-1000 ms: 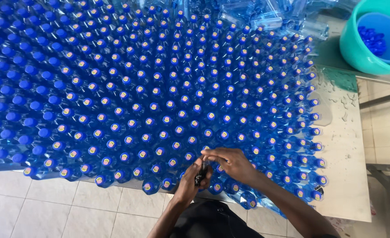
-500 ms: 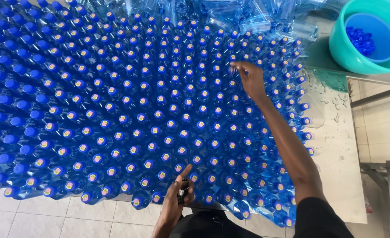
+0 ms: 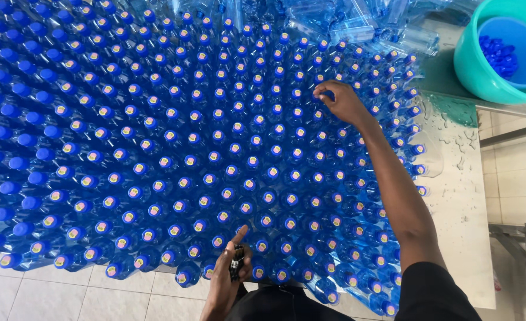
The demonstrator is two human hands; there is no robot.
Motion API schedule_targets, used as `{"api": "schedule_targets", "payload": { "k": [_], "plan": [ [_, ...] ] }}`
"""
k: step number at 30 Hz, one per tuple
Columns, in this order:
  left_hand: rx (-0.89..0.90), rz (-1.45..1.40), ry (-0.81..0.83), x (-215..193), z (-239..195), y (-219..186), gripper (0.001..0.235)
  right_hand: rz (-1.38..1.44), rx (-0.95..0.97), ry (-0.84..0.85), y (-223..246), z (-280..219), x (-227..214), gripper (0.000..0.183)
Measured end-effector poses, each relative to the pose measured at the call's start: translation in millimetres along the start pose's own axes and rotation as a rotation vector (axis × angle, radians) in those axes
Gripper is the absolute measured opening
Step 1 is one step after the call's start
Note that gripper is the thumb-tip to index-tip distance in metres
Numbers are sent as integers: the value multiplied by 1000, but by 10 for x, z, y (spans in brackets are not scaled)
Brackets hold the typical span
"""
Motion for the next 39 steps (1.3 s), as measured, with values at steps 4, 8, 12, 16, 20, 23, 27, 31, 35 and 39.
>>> {"api": "schedule_targets", "payload": {
  "k": [4,8,12,16,20,23,27,31,35,39],
  "plan": [
    [-21,-12,-2,95,-39,-25,84,-39,-21,45,-156,48,26,13],
    [-19,21,1,73,-40,-34,86,-161,23,139,-241,144,74,10],
    [26,-26,14,10,-38,-27,86,-252,39,195,-191,182,101,32],
    [44,-17,34,-1,-50,-33,94,-350,48,225,-69,101,94,40],
    [49,-55,95,71,-77,-110,90,-365,-108,35,780,-291,137,40],
    [-15,-85,131,164,-81,-175,91,86,16,167,2049,-819,272,33],
    [-43,-128,207,112,-19,12,88,387,68,712,3158,-1587,795,54],
    [3,-16,403,206,-104,7,101,311,155,655,3176,-1933,1193,46],
    [54,38,362,173,-185,-34,65,389,185,531,3164,-2071,1251,44],
    [64,181,352,189,-323,-142,56,438,227,378,3210,-2170,1190,45]
  ]
}}
Point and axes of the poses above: each hand's wrist, its own z-axis towards the middle knuckle, its own x-axis out of the palm, y = z × x, the point moved 4 cm from there along z, towards the middle knuckle, and after that the axes turned 3 degrees about -y, right-handed, at the moved point
